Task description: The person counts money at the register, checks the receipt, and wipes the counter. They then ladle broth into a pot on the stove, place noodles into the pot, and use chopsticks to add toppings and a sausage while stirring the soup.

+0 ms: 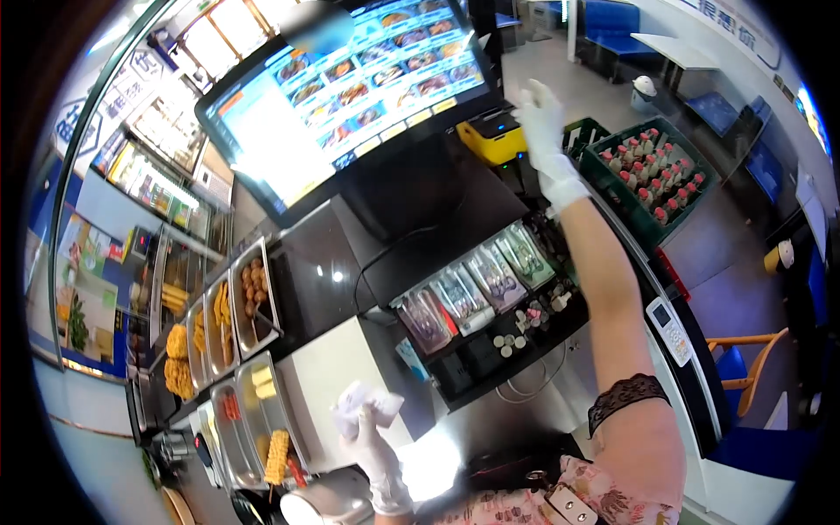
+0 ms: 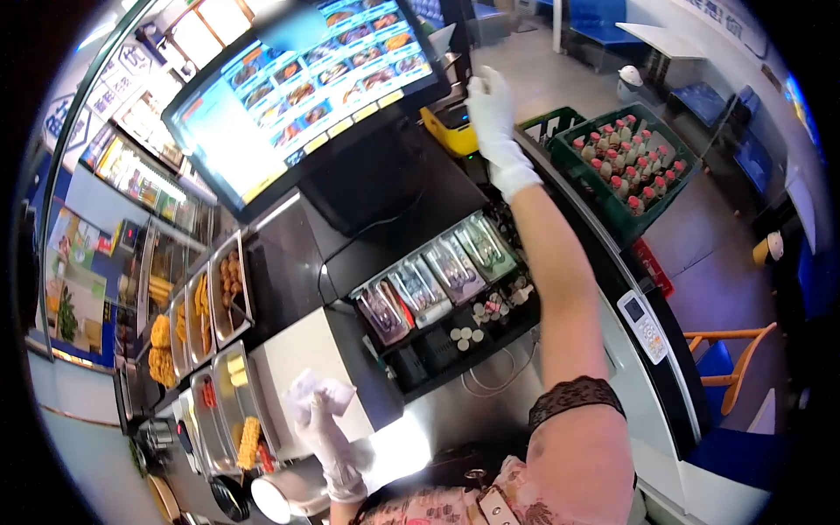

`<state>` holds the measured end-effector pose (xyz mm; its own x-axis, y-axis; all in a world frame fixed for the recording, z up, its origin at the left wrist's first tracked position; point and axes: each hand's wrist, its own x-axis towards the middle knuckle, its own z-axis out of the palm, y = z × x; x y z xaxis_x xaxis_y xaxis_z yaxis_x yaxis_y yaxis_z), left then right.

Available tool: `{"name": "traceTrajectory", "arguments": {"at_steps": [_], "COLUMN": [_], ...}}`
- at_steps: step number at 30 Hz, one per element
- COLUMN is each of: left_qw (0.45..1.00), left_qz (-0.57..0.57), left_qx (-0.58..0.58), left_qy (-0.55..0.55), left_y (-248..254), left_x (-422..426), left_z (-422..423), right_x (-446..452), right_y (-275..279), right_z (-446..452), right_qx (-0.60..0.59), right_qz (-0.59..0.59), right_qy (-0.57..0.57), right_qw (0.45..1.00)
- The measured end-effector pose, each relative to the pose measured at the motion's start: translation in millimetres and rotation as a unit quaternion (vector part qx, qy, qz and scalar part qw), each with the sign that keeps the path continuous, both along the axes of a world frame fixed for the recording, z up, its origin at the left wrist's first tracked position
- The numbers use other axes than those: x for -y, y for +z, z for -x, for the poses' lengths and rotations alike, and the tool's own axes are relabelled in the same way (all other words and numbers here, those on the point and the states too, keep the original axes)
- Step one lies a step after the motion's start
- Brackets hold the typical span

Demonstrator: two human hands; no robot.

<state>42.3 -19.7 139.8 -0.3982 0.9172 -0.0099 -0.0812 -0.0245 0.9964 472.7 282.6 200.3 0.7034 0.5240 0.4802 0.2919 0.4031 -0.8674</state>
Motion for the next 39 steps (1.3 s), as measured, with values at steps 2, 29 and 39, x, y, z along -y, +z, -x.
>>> {"name": "traceTrajectory", "arguments": {"at_steps": [2, 29, 39], "left_qw": [0.999, 0.842, 0.96], "left_qz": [-0.018, 0.155, 0.079], "left_qx": [0.039, 0.41, 0.182], "left_qy": [-0.023, -0.315, -0.196], "left_y": [5.0, -28.7, -6.4], "left_x": [-9.9, -51.6, -6.8], "left_z": [-5.5, -45.1, 12.6], "right_x": [61.9, 324.2, 247.4], "right_y": [15.0, -71.9, -93.6], "right_z": [28.6, 190.7, 63.4], "right_qx": [-0.067, -0.133, 0.291], "right_qz": [0.034, 0.36, 0.21], "right_qy": [0.075, 0.512, 0.086], "right_qw": [0.994, 0.768, 0.929]}}
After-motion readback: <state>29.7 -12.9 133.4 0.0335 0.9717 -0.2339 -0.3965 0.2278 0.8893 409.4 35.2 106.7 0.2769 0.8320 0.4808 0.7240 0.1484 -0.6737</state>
